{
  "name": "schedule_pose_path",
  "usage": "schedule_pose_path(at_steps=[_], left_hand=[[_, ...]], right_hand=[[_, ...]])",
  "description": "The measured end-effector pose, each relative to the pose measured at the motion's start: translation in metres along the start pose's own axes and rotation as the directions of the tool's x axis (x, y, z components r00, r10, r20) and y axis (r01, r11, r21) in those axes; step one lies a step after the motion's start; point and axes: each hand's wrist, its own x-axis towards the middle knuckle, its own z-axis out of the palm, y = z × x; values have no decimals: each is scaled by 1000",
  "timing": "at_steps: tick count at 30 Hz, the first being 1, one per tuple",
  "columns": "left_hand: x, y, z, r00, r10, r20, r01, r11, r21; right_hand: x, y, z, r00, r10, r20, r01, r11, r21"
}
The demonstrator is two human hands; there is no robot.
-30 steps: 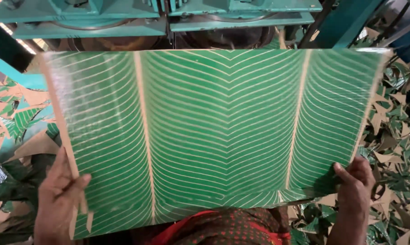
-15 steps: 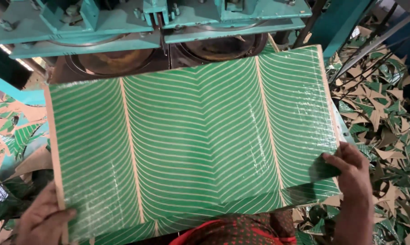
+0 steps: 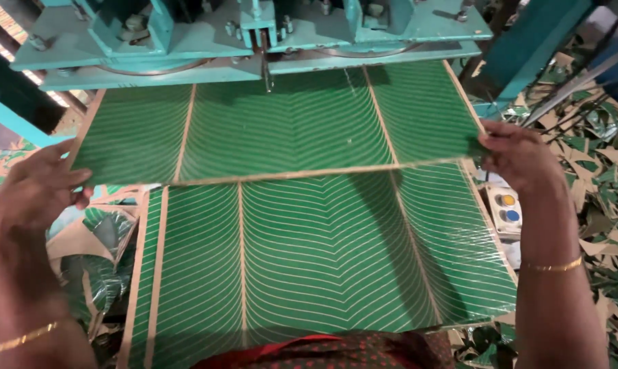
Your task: Using a hydraulic press to mold and trim biodegradable plates from leaf material.
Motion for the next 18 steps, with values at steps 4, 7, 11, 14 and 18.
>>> schedule_pose_path(at_steps=[4, 7, 11, 14, 18], left_hand=[[37, -9, 0, 971, 191, 146, -187, 981, -43], [59, -6, 30, 962, 150, -229, -127, 985, 113], [87, -21, 28, 884, 278, -375, -200, 952, 233], [96, -26, 29, 851, 394, -346, -271, 895, 354], [93, -25, 37, 790, 391, -472, -111, 848, 518]], right_hand=[[51, 13, 12, 994, -17, 104, -2, 983, 181], [88, 32, 20, 994, -105, -36, 109, 986, 127], [116, 40, 34, 981, -164, -101, 179, 970, 164], [131, 42, 42, 973, -154, -170, 177, 975, 133], [128, 41, 54, 950, -149, -274, 161, 987, 22]])
